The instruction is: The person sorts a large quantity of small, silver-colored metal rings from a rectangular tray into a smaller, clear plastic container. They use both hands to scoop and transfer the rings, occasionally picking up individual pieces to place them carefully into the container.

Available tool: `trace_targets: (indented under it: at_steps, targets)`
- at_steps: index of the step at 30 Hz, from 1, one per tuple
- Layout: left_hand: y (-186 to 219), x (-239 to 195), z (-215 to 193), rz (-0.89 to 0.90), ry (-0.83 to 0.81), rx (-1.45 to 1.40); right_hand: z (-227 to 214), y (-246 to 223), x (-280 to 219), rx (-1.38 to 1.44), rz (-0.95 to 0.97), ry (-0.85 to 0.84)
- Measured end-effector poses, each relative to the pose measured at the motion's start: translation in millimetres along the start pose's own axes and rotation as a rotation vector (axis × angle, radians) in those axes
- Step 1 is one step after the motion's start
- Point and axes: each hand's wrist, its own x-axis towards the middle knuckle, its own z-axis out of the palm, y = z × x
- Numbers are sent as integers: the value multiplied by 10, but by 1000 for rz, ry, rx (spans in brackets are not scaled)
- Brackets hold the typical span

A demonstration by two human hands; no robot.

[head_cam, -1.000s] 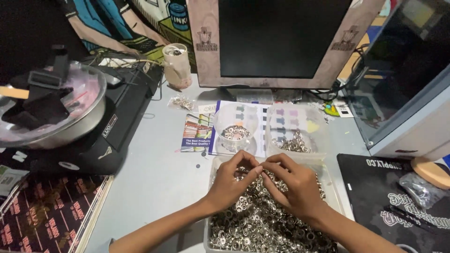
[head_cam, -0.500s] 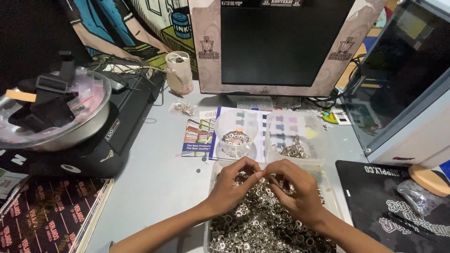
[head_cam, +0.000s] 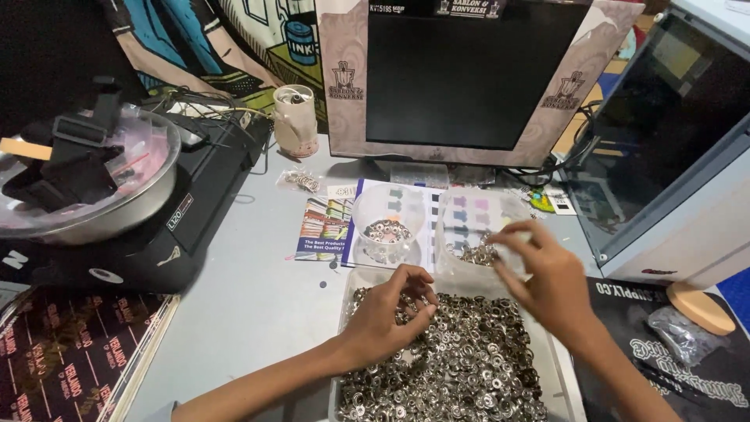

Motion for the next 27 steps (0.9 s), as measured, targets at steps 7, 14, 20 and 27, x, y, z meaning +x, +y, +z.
trace_targets:
  at_steps: [7, 14, 20, 27]
  targets:
    - [-1, 9, 12, -12, -1, -14, 466, -143, -201, -36, -177, -679]
    - [39, 16, -9, -60, -40, 27, 564, -204, -198, 140, -248, -746]
    - [57, 14, -17, -133, -97, 125, 400, -374, -96, 556, -290, -417]
    - [13, 47, -36, -172, -23, -131, 395, -412, -128, 604, -400, -148]
